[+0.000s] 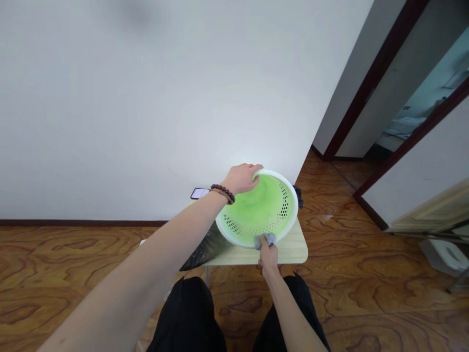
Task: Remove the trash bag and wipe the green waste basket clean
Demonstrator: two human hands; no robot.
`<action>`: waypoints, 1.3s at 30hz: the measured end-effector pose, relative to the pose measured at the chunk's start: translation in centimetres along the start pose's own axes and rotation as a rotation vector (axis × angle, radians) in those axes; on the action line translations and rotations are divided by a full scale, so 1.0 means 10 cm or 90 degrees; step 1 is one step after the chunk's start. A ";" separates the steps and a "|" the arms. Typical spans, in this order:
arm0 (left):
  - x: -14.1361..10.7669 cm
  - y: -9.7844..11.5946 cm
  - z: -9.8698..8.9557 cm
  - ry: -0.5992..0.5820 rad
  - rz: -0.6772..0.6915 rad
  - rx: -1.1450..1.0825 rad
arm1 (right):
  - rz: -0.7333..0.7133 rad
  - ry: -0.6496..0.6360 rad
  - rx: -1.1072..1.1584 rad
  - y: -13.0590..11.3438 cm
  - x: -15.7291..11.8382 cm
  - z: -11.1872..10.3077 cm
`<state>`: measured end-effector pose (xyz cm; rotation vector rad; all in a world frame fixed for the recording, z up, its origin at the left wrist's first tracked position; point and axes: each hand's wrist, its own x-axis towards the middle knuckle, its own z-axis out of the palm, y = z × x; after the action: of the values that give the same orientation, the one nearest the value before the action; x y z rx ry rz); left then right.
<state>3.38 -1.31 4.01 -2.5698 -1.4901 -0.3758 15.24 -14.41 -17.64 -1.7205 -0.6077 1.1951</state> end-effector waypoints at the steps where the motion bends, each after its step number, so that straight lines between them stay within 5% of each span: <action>1: 0.09 -0.03 0.00 -0.028 0.007 -0.006 | 0.009 0.010 -0.009 -0.05 0.01 0.01; 4: 0.32 -0.11 0.04 -0.087 0.011 -0.012 | 0.032 0.022 -0.024 -0.14 0.07 0.06; 9: 0.50 -0.23 0.17 -0.066 0.006 0.023 | 0.023 0.001 -0.062 -0.15 0.23 0.14; 13: 0.51 -0.27 0.20 -0.078 -0.011 0.014 | -0.001 -0.085 -0.190 -0.14 0.30 -0.04; 19: 0.48 -0.28 0.19 -0.091 -0.031 0.004 | -0.321 -0.129 -0.482 -0.62 0.25 -0.32; 26: 0.50 -0.31 0.24 -0.067 -0.016 0.027 | -0.574 -0.114 -0.721 -1.03 0.76 0.17; 31: 0.50 -0.29 0.24 -0.062 -0.020 0.031 | -0.602 -0.185 -0.824 -0.87 1.13 0.32; 35: 0.49 -0.28 0.25 -0.059 -0.039 0.036 | -0.668 -0.370 -0.818 -0.69 1.17 0.39; 39: 0.49 -0.30 0.25 -0.049 -0.035 0.043 | -0.666 -0.401 -0.803 -0.61 1.14 0.51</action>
<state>3.48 4.82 3.03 -2.5227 -1.5737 -0.2312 15.91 -0.52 -17.87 -1.3748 -2.6431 0.4697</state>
